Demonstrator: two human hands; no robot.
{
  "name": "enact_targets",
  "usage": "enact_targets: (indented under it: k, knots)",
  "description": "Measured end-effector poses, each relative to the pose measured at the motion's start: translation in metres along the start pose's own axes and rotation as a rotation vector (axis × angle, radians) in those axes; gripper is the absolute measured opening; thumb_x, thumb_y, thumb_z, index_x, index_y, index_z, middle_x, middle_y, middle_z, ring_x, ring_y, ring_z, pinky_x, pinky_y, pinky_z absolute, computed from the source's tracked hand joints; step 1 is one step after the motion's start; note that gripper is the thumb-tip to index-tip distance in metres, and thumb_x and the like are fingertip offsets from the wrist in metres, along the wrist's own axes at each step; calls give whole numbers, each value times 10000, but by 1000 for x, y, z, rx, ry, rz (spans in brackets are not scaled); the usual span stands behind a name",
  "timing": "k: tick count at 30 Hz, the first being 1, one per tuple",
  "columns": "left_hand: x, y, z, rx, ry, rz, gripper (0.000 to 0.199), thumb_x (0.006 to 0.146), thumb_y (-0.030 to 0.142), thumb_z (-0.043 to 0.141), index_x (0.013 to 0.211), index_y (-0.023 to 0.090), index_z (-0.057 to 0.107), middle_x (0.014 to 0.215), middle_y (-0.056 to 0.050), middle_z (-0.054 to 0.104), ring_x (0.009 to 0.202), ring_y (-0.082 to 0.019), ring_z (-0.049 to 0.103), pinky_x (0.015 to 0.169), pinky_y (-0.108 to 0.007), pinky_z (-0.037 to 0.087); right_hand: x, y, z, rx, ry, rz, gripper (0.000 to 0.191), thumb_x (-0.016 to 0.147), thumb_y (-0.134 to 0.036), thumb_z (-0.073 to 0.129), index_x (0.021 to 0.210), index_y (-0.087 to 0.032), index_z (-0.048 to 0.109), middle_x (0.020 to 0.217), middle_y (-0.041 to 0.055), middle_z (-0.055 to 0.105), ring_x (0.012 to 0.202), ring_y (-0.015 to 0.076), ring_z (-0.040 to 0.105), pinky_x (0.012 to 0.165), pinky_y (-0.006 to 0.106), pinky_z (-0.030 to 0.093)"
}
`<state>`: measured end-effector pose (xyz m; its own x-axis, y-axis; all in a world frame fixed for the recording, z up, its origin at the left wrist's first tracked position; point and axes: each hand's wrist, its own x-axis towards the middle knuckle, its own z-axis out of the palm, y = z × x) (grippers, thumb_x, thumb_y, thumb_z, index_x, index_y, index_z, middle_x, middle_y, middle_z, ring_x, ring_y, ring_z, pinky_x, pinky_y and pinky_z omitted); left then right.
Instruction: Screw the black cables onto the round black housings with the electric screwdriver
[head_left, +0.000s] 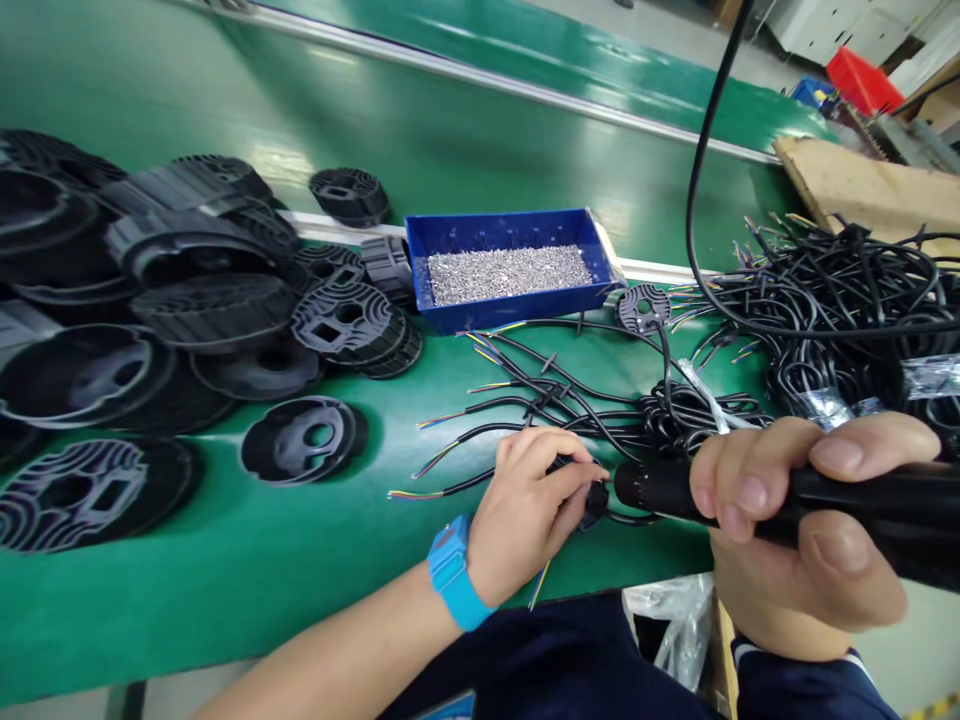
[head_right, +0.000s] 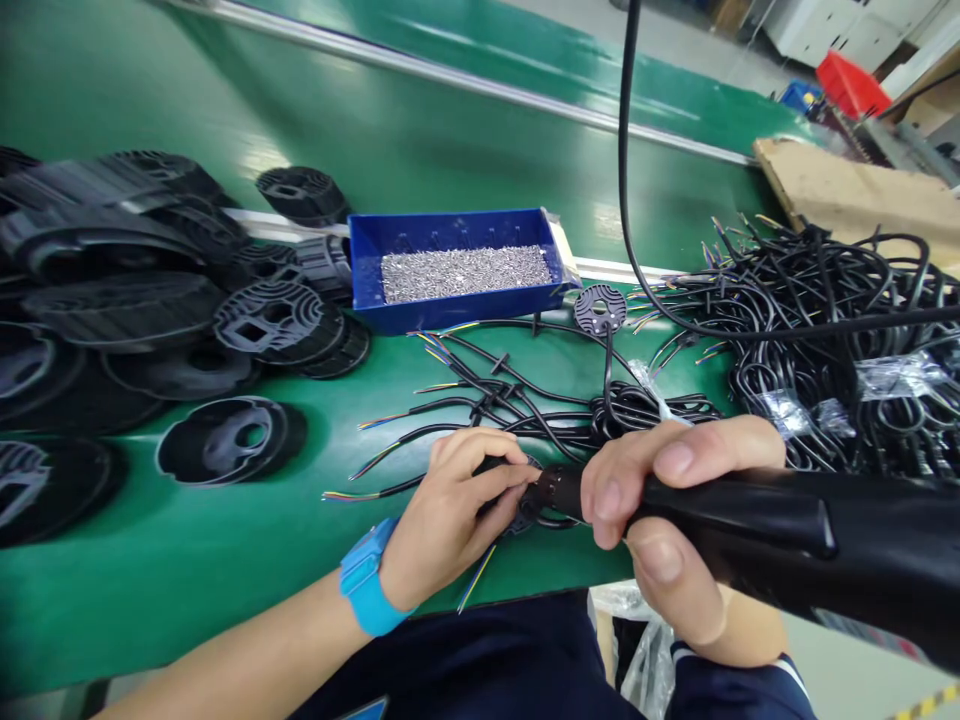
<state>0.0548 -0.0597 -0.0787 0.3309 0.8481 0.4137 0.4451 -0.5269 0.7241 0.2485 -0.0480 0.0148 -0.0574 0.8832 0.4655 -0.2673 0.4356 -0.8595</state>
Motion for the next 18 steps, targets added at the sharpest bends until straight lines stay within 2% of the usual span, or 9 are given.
enact_targets:
  k: [4,18]
  knots:
    - [0,-1,0,18,-12,6,304,966,26,572,1082,242,751,1087,-30,714,1090,-217,614,916,-390,424,1,1,3,-12,59,10,217,942,-180,733,1131,-237,643,850,-10,686,563,104,594,528,313,541]
    - [-2,0,0,17,12,-10,314,965,39,567,1037,261,777,1068,-45,717,1093,-232,622,909,-404,462,15,14,2,88,129,2,193,880,-180,759,1054,-214,681,755,-23,695,449,83,542,427,252,489]
